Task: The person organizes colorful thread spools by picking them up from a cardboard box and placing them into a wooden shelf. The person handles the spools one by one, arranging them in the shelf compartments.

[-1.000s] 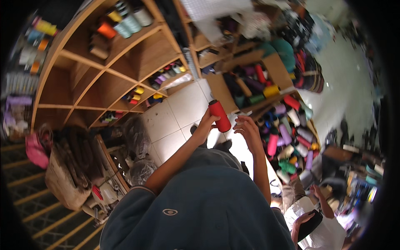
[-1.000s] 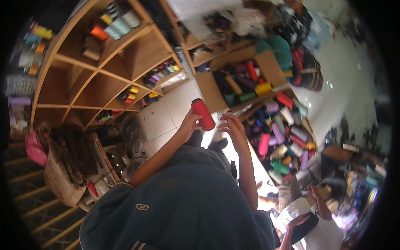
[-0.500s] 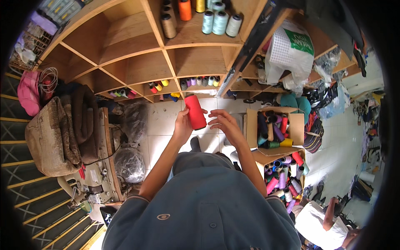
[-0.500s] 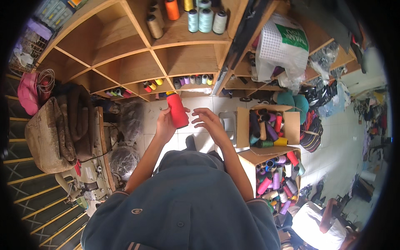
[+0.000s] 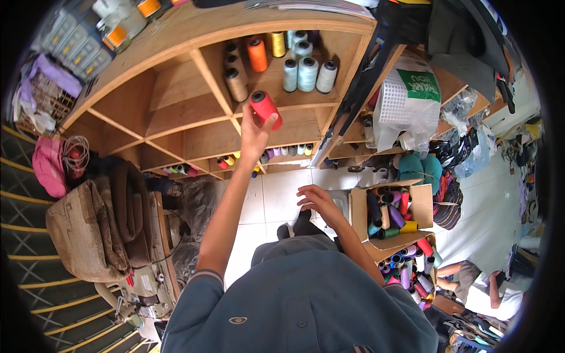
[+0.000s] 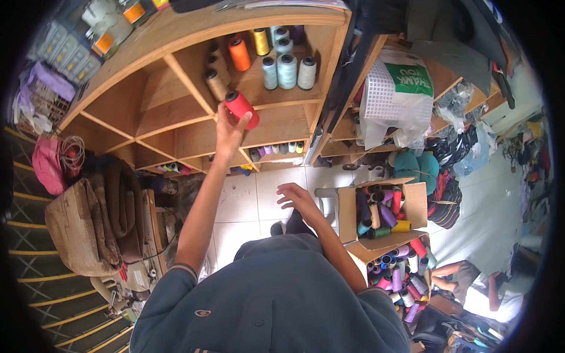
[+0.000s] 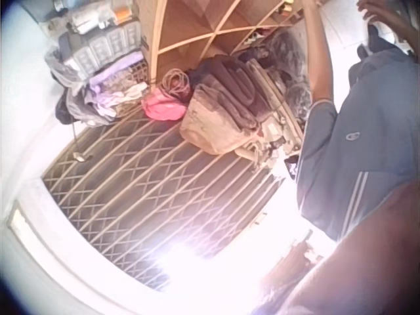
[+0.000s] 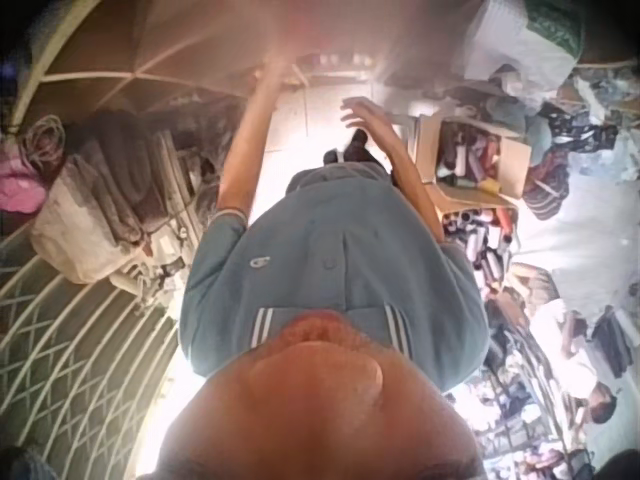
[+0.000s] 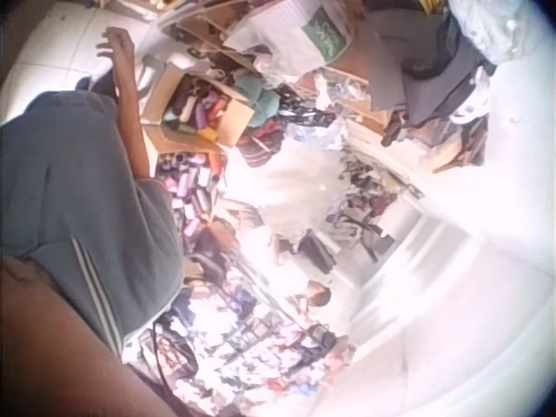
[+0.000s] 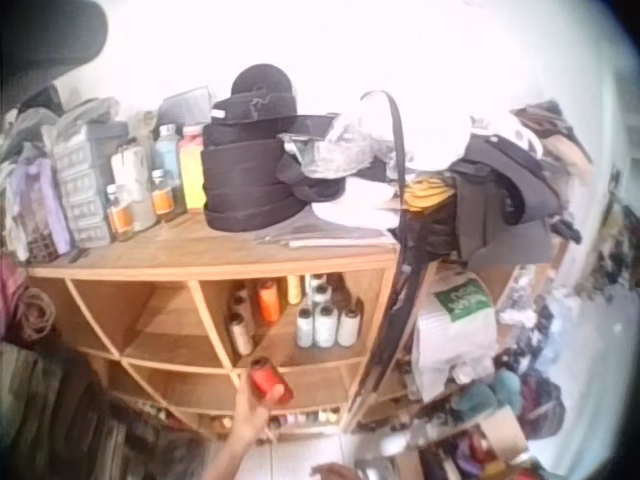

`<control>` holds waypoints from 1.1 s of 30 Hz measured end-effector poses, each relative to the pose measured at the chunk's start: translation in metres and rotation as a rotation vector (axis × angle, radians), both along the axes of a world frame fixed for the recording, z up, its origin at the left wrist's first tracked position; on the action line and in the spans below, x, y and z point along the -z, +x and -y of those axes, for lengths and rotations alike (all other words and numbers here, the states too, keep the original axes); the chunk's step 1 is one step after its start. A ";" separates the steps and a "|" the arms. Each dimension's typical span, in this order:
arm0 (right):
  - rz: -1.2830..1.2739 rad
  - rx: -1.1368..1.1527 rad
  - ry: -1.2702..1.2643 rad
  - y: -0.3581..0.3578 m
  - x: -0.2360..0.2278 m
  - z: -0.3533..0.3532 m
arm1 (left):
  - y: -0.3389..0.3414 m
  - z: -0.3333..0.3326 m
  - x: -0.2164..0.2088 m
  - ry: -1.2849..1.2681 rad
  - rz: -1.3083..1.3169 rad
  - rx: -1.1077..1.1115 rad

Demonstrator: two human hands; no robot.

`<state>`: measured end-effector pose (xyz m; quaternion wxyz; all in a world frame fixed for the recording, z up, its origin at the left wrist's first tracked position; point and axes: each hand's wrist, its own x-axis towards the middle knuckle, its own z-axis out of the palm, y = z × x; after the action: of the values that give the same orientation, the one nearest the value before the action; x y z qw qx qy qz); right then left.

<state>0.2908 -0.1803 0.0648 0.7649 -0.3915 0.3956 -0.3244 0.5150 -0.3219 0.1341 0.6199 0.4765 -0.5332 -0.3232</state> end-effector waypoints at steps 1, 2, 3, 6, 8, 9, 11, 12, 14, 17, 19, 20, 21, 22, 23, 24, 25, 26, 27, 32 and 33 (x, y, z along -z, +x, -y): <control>-0.007 0.017 0.003 -0.006 0.004 0.003 | 0.000 0.017 0.001 0.025 0.020 -0.033; -0.013 0.041 0.011 -0.012 0.008 0.006 | -0.003 0.031 0.000 -0.001 0.053 -0.071; -0.019 0.064 0.019 -0.019 0.011 0.009 | -0.005 0.044 0.000 0.003 0.130 -0.116; -0.017 0.113 0.041 -0.040 0.023 0.022 | -0.003 0.077 -0.001 -0.008 0.177 -0.164; -0.015 0.115 0.052 -0.051 0.030 0.031 | 0.010 0.105 0.012 -0.123 0.301 -0.275; -0.017 0.117 0.055 -0.057 0.031 0.035 | 0.010 0.116 0.011 -0.110 0.322 -0.296; -0.010 0.123 0.062 -0.066 0.035 0.042 | 0.008 0.133 0.007 -0.083 0.361 -0.338; -0.008 0.126 0.065 -0.070 0.038 0.045 | 0.006 0.138 0.005 -0.062 0.372 -0.347; -0.013 0.106 0.055 -0.079 0.041 0.053 | 0.004 0.146 0.005 -0.019 0.392 -0.366; -0.038 0.090 0.046 -0.089 0.040 0.059 | 0.008 0.153 0.016 -0.030 0.433 -0.370; -0.041 0.110 0.036 -0.093 0.043 0.060 | 0.010 0.157 0.024 -0.009 0.418 -0.359; -0.044 0.126 0.032 -0.096 0.045 0.059 | 0.014 0.159 0.029 -0.068 0.397 -0.315; -0.054 0.147 0.021 -0.099 0.049 0.058 | 0.019 0.164 0.038 -0.123 0.366 -0.253; -0.051 0.188 0.026 -0.100 0.057 0.056 | 0.032 0.168 0.047 0.154 0.834 -0.510; -0.059 0.185 0.029 -0.100 0.062 0.052 | 0.055 0.161 0.072 0.263 0.879 -0.579; -0.105 0.190 0.024 -0.102 0.066 0.049 | 0.058 0.158 0.073 0.291 0.968 -0.566; -0.099 0.204 -0.014 -0.101 0.073 0.047 | 0.058 0.150 0.088 0.135 0.958 -0.653; -0.091 0.276 -0.004 -0.105 0.061 0.041 | 0.042 0.140 0.082 0.029 0.671 -0.414; -0.105 0.302 -0.010 -0.104 0.069 0.039 | 0.032 0.124 0.073 -0.043 0.377 -0.193; -0.211 0.466 0.046 -0.110 0.060 0.005 | -0.051 0.027 0.040 0.126 0.662 -0.074; -0.211 0.543 0.046 -0.109 0.063 -0.007 | -0.048 0.022 0.046 0.062 0.748 -0.074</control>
<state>0.1822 -0.1731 0.0023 0.6132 -0.2853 0.5707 -0.4658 0.4665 -0.3443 0.0879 0.3789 0.5992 -0.6949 -0.1202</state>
